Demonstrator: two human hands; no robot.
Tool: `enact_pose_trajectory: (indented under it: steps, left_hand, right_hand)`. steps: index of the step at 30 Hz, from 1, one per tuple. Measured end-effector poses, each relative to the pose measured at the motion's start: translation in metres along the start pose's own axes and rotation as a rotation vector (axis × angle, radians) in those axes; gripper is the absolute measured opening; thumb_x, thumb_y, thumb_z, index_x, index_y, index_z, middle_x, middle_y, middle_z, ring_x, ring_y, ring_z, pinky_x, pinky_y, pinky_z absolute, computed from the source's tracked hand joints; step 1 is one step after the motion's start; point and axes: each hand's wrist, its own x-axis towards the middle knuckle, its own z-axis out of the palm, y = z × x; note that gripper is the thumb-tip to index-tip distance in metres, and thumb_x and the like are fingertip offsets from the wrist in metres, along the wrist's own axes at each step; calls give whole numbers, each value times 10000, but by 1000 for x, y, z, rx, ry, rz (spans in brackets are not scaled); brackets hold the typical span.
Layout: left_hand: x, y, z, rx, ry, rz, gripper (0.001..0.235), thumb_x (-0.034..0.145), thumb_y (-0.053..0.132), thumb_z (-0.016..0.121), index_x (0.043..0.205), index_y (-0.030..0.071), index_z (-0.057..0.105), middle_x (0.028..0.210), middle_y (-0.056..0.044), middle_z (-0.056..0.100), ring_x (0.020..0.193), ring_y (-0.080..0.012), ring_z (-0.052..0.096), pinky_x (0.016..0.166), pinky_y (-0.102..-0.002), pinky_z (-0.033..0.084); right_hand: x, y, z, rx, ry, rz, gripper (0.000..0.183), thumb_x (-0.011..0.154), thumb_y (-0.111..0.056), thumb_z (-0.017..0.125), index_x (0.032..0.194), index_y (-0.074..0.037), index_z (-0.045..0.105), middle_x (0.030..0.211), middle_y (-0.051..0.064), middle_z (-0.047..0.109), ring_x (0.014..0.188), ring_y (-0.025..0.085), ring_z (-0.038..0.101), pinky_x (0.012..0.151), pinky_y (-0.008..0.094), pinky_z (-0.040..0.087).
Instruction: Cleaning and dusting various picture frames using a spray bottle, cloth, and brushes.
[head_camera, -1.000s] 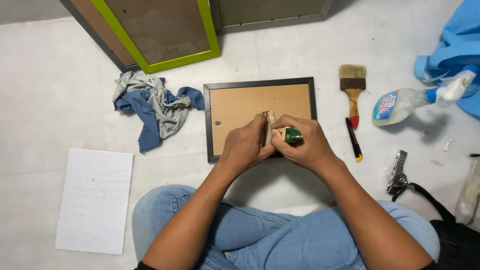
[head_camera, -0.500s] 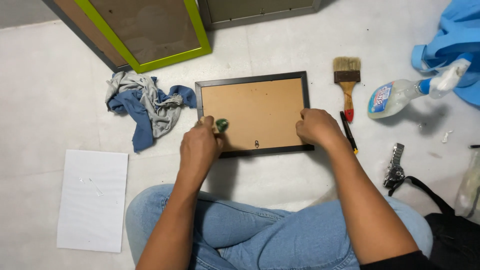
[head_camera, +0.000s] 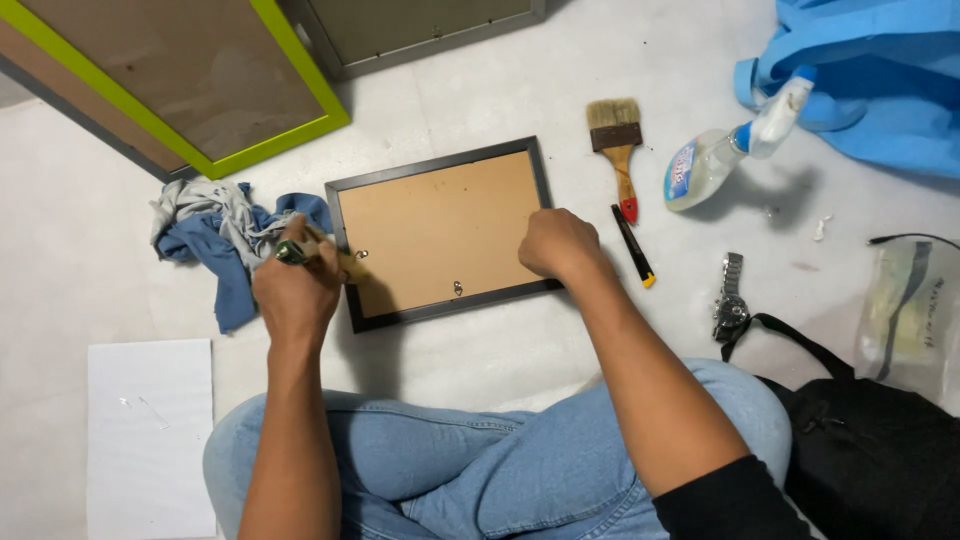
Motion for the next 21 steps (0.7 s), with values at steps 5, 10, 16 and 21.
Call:
enact_pose_trajectory:
  steps: [5, 10, 16, 21]
  left_hand:
    - [-16, 61, 14, -366, -73, 1, 645, 933, 399, 611, 1519, 156, 492, 1177, -369, 666, 1164, -533, 613, 995, -595, 485]
    - [3, 10, 56, -199, 53, 188, 545, 948, 289, 679, 1457, 119, 585, 1181, -307, 690, 1127, -508, 625, 947, -583, 509]
    - [29, 20, 33, -1, 248, 107, 589, 1011, 264, 683, 1546, 109, 490, 1100, -283, 710, 988, -436, 712, 838, -511, 564]
    - [21, 84, 61, -303, -77, 46, 634, 994, 423, 658, 1558, 236, 437, 1283, -303, 657, 1218, -466, 609, 970, -562, 505]
  right_hand:
    - [2, -12, 5, 23, -16, -133, 546, 839, -90, 490, 1336, 92, 624, 1352, 326, 617, 1215, 493, 614, 978, 629, 462]
    - [-3, -10, 9, -36, -88, -118, 526, 834, -71, 489, 1313, 88, 640, 1483, 293, 530, 1324, 480, 540, 1024, 648, 412]
    - [1, -17, 7, -39, -104, -78, 510, 825, -41, 491, 1295, 75, 652, 1504, 263, 521, 1376, 441, 504, 1066, 629, 362]
    - [4, -16, 10, -47, -155, -57, 538, 802, -25, 484, 1306, 85, 635, 1579, 242, 433, 1459, 439, 404, 1085, 627, 319]
